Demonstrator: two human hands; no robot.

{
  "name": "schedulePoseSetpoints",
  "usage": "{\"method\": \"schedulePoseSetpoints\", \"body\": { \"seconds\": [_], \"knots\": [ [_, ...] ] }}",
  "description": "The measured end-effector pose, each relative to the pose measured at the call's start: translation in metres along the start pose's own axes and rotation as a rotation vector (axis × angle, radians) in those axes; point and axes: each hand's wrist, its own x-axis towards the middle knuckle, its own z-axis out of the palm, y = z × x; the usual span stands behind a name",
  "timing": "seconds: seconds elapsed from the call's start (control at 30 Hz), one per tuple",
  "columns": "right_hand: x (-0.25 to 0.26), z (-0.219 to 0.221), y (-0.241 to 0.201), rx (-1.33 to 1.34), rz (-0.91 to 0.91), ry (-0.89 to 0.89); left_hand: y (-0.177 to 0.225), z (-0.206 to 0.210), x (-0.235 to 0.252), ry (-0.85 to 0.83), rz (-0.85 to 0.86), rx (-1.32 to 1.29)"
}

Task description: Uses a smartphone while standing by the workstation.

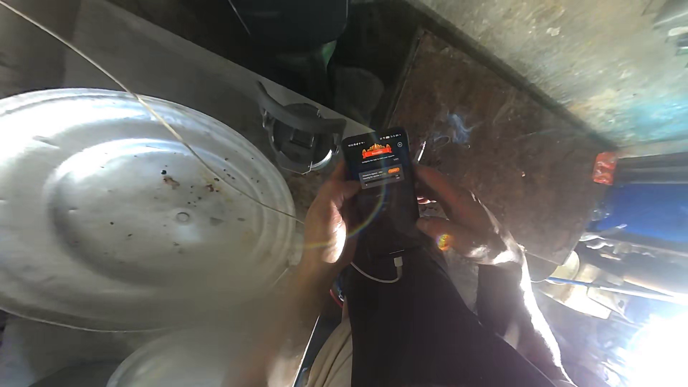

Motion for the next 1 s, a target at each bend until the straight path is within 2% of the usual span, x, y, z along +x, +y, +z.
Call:
{"method": "schedulePoseSetpoints", "body": {
  "seconds": [0.17, 0.4, 0.53, 0.8, 1.0],
  "knots": [
    [0.003, 0.000, -0.002, 0.018, -0.020, 0.041, -0.001, -0.001, -0.001, -0.019, 0.032, 0.013],
    [0.018, 0.001, -0.020, 0.069, -0.016, 0.274, -0.005, 0.000, -0.004, -0.014, 0.016, 0.054],
    [0.020, 0.001, -0.023, 0.008, 0.026, 0.341, -0.004, 0.002, -0.005, -0.004, 0.033, 0.074],
    [0.027, 0.006, -0.030, -0.094, 0.080, 0.405, -0.007, -0.001, -0.006, -0.013, 0.066, 0.111],
    [0.022, 0.006, -0.027, -0.003, 0.074, 0.354, -0.007, -0.002, -0.008, 0.044, 0.021, 0.052]
  ]
}}
